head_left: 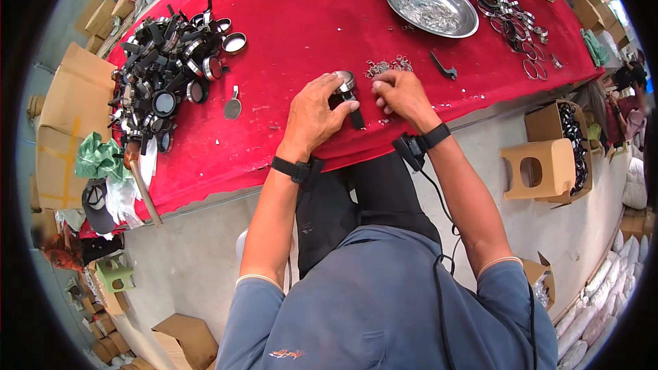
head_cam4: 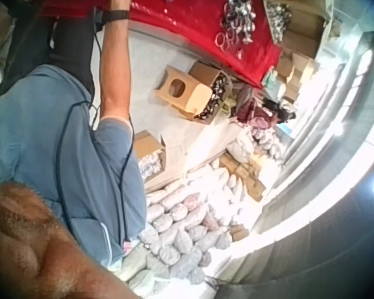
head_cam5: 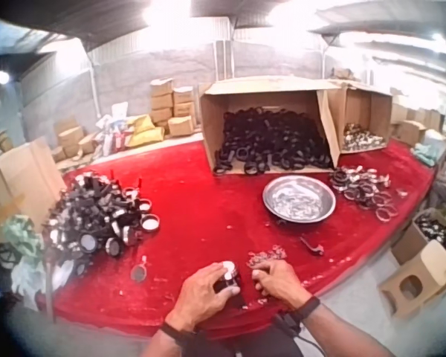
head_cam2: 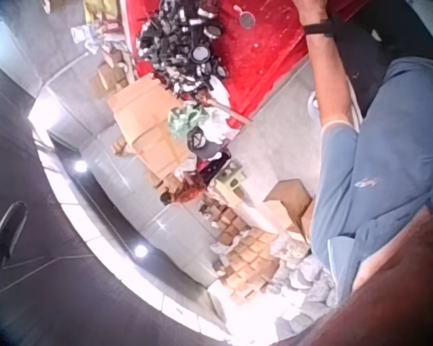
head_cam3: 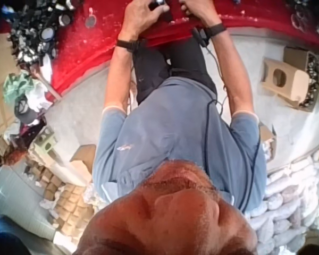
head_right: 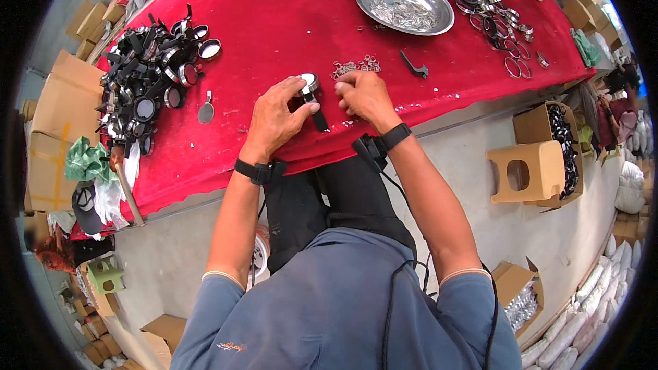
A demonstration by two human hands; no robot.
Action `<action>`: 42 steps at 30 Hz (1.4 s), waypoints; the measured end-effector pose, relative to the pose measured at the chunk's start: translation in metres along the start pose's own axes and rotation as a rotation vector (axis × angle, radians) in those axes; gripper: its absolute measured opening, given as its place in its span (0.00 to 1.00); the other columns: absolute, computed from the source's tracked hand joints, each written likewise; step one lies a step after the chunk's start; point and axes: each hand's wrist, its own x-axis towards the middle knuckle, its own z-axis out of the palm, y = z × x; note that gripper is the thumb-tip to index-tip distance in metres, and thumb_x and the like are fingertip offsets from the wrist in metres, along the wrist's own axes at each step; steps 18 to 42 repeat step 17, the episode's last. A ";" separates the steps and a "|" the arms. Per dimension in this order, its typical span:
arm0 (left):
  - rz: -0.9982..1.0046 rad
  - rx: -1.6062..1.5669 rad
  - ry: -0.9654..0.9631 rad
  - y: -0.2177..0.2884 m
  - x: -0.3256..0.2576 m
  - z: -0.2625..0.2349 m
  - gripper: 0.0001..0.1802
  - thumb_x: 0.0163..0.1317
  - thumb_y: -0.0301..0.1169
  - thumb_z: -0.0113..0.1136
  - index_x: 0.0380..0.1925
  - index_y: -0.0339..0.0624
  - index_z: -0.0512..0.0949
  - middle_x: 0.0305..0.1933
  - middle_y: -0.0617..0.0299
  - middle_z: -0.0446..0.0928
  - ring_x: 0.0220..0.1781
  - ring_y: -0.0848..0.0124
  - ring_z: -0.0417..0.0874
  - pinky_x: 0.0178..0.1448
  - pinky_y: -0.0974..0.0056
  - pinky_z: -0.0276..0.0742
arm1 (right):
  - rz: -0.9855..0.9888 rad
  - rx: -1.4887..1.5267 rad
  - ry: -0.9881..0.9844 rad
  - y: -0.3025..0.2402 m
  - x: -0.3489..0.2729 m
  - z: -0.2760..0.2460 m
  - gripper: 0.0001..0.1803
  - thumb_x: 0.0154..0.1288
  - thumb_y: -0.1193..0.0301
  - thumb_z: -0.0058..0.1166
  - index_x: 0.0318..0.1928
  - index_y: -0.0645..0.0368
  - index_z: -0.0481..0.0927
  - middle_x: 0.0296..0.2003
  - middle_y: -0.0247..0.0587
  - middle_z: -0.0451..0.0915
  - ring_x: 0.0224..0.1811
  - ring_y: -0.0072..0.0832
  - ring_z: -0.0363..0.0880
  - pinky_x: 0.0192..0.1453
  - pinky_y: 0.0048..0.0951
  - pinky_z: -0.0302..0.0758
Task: Manually assembling small circular mirrors into plastic frames with attached chains.
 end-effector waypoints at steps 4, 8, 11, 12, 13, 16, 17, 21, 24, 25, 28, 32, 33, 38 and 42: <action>-0.111 -0.110 -0.108 0.004 0.007 -0.013 0.34 0.61 0.45 0.83 0.62 0.36 0.88 0.66 0.42 0.88 0.67 0.46 0.90 0.72 0.51 0.85 | -0.298 -0.558 0.485 0.013 0.019 -0.041 0.13 0.68 0.67 0.69 0.49 0.59 0.94 0.42 0.58 0.93 0.49 0.54 0.93 0.57 0.50 0.87; -0.142 -0.123 -0.168 0.011 0.011 -0.018 0.36 0.61 0.48 0.82 0.63 0.36 0.87 0.68 0.42 0.87 0.67 0.46 0.89 0.73 0.50 0.84 | -0.327 -0.594 0.420 0.018 0.031 -0.068 0.13 0.65 0.68 0.73 0.47 0.60 0.93 0.44 0.56 0.93 0.50 0.55 0.93 0.58 0.51 0.87; -0.157 -0.128 -0.181 0.012 0.011 -0.018 0.36 0.61 0.48 0.82 0.64 0.36 0.87 0.68 0.42 0.87 0.68 0.46 0.89 0.74 0.50 0.83 | -0.351 -0.666 0.307 0.022 0.035 -0.071 0.14 0.65 0.68 0.74 0.48 0.61 0.93 0.44 0.57 0.93 0.51 0.54 0.92 0.59 0.51 0.86; -0.159 -0.123 -0.180 0.011 0.011 -0.018 0.37 0.61 0.48 0.82 0.64 0.36 0.87 0.68 0.42 0.87 0.68 0.46 0.89 0.75 0.50 0.83 | -0.357 -0.701 0.299 0.021 0.035 -0.070 0.14 0.66 0.68 0.73 0.48 0.61 0.93 0.45 0.56 0.93 0.51 0.54 0.92 0.59 0.51 0.86; -0.160 -0.124 -0.177 0.009 0.010 -0.017 0.37 0.61 0.48 0.82 0.64 0.36 0.87 0.68 0.42 0.87 0.68 0.46 0.89 0.75 0.50 0.83 | -0.362 -0.737 0.291 0.020 0.036 -0.070 0.14 0.66 0.68 0.73 0.49 0.61 0.93 0.45 0.56 0.93 0.51 0.54 0.92 0.59 0.51 0.86; -0.162 -0.124 -0.172 0.005 0.009 -0.015 0.37 0.61 0.48 0.82 0.64 0.36 0.87 0.69 0.41 0.87 0.69 0.45 0.88 0.75 0.50 0.83 | -0.326 -0.671 0.284 0.022 0.039 -0.074 0.15 0.67 0.66 0.74 0.50 0.61 0.93 0.45 0.56 0.93 0.52 0.53 0.93 0.60 0.50 0.86; -0.169 -0.118 -0.167 0.004 0.007 -0.013 0.37 0.60 0.48 0.82 0.65 0.37 0.87 0.69 0.42 0.86 0.71 0.46 0.88 0.76 0.51 0.82 | -0.331 -0.610 0.295 0.025 0.038 -0.077 0.15 0.67 0.66 0.73 0.50 0.60 0.93 0.46 0.57 0.93 0.53 0.53 0.92 0.62 0.49 0.86; -0.169 -0.118 -0.167 0.004 0.007 -0.013 0.37 0.60 0.48 0.82 0.65 0.37 0.87 0.69 0.42 0.86 0.71 0.46 0.88 0.76 0.51 0.82 | -0.331 -0.610 0.295 0.025 0.038 -0.077 0.15 0.67 0.66 0.73 0.50 0.60 0.93 0.46 0.57 0.93 0.53 0.53 0.92 0.62 0.49 0.86; -0.169 -0.118 -0.167 0.004 0.007 -0.013 0.37 0.60 0.48 0.82 0.65 0.37 0.87 0.69 0.42 0.86 0.71 0.46 0.88 0.76 0.51 0.82 | -0.331 -0.610 0.295 0.025 0.038 -0.077 0.15 0.67 0.66 0.73 0.50 0.60 0.93 0.46 0.57 0.93 0.53 0.53 0.92 0.62 0.49 0.86; -0.169 -0.118 -0.167 0.004 0.007 -0.013 0.37 0.60 0.48 0.82 0.65 0.37 0.87 0.69 0.42 0.86 0.71 0.46 0.88 0.76 0.51 0.82 | -0.331 -0.610 0.295 0.025 0.038 -0.077 0.15 0.67 0.66 0.73 0.50 0.60 0.93 0.46 0.57 0.93 0.53 0.53 0.92 0.62 0.49 0.86; -0.169 -0.118 -0.167 0.004 0.007 -0.013 0.37 0.60 0.48 0.82 0.65 0.37 0.87 0.69 0.42 0.86 0.71 0.46 0.88 0.76 0.51 0.82 | -0.331 -0.610 0.295 0.025 0.038 -0.077 0.15 0.67 0.66 0.73 0.50 0.60 0.93 0.46 0.57 0.93 0.53 0.53 0.92 0.62 0.49 0.86; -0.169 -0.118 -0.167 0.004 0.007 -0.013 0.37 0.60 0.48 0.82 0.65 0.37 0.87 0.69 0.42 0.86 0.71 0.46 0.88 0.76 0.51 0.82 | -0.331 -0.610 0.295 0.025 0.038 -0.077 0.15 0.67 0.66 0.73 0.50 0.60 0.93 0.46 0.57 0.93 0.53 0.53 0.92 0.62 0.49 0.86; -0.169 -0.118 -0.167 0.004 0.007 -0.013 0.37 0.60 0.48 0.82 0.65 0.37 0.87 0.69 0.42 0.86 0.71 0.46 0.88 0.76 0.51 0.82 | -0.331 -0.610 0.295 0.025 0.038 -0.077 0.15 0.67 0.66 0.73 0.50 0.60 0.93 0.46 0.57 0.93 0.53 0.53 0.92 0.62 0.49 0.86; -0.169 -0.118 -0.167 0.004 0.007 -0.013 0.37 0.60 0.48 0.82 0.65 0.37 0.87 0.69 0.42 0.86 0.71 0.46 0.88 0.76 0.51 0.82 | -0.331 -0.610 0.295 0.025 0.038 -0.077 0.15 0.67 0.66 0.73 0.50 0.60 0.93 0.46 0.57 0.93 0.53 0.53 0.92 0.62 0.49 0.86; -0.169 -0.118 -0.167 0.004 0.007 -0.013 0.37 0.60 0.48 0.82 0.65 0.37 0.87 0.69 0.42 0.86 0.71 0.46 0.88 0.76 0.51 0.82 | -0.331 -0.610 0.295 0.025 0.038 -0.077 0.15 0.67 0.66 0.73 0.50 0.60 0.93 0.46 0.57 0.93 0.53 0.53 0.92 0.62 0.49 0.86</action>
